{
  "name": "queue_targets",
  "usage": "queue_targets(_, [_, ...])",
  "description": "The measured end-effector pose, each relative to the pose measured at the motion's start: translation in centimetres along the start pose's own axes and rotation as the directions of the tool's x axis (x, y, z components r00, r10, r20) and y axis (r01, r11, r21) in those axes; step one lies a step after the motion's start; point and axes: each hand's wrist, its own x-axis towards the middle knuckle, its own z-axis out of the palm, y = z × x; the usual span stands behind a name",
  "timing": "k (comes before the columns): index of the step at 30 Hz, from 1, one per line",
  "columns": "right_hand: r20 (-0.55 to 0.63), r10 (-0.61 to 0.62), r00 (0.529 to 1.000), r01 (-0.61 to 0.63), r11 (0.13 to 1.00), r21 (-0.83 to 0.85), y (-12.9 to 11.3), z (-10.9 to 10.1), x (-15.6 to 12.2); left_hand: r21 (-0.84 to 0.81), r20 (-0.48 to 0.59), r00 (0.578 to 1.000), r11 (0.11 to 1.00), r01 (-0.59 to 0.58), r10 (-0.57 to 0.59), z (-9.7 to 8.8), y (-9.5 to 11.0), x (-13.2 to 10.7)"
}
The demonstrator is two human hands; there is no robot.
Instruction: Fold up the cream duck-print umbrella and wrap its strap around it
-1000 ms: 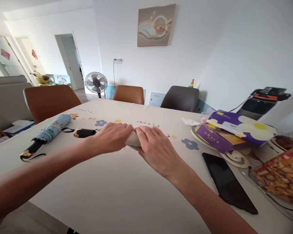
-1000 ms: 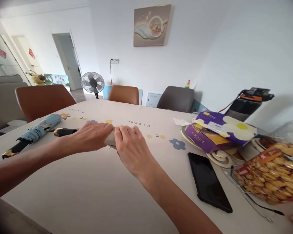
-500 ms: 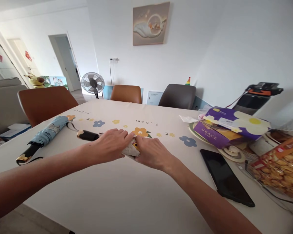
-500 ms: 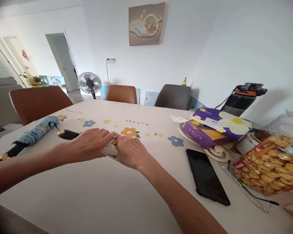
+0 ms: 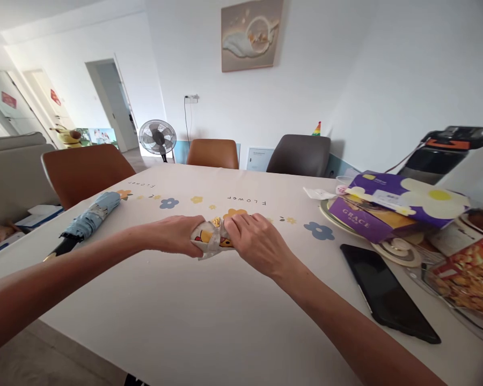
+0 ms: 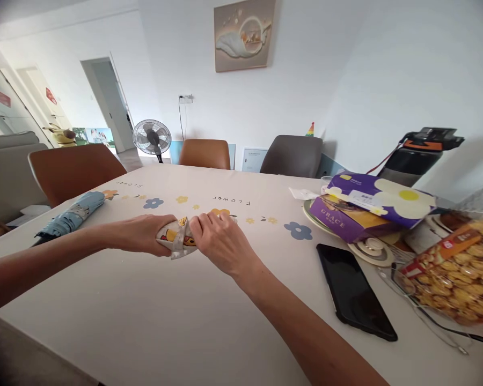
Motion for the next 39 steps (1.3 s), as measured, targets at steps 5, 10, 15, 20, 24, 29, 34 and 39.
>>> queue_targets(5, [0.117,0.102,0.988,-0.112,0.991,0.074,-0.2,-0.7,0.2,0.15,-0.093,0.996,0.989,0.007,0.007,0.9,-0.1,0.6])
queue_targets(10, [0.496,0.074,0.865,-0.28,0.891,0.356,-0.4,-2.7,0.5,0.395,-0.059,0.988,0.912,-0.109,0.143,1.6,0.4,0.5])
queue_targets(15, [0.709,-0.157,0.687,-0.575,0.48,0.663,0.8,-2.4,0.5,0.621,-0.055,0.94,0.749,-0.232,0.336,1.6,1.1,0.2])
queue_targets(20, [0.703,-0.364,0.611,-0.754,0.005,0.657,1.8,-0.7,0.0,0.744,-0.105,0.882,0.625,-0.237,0.46,1.3,1.0,0.3])
queue_targets(24, [0.672,-0.403,0.621,-0.782,-0.256,0.569,1.0,0.2,-0.4,0.784,-0.112,0.865,0.579,-0.226,0.489,1.4,0.7,0.7])
queue_targets(29, [0.72,-0.244,0.65,-0.759,-0.246,0.603,-0.1,0.3,-0.4,0.779,-0.17,0.89,0.611,-0.142,0.424,1.4,0.1,0.8])
queue_targets(34, [0.746,-0.041,0.665,-0.739,0.107,0.665,0.0,-0.2,-0.1,0.706,-0.182,0.875,0.679,-0.201,0.448,1.2,-0.3,0.3])
queue_targets(39, [0.744,0.113,0.658,-0.71,0.423,0.563,0.0,0.1,0.2,0.659,-0.208,0.85,0.712,-0.244,0.484,1.0,-0.1,-0.8])
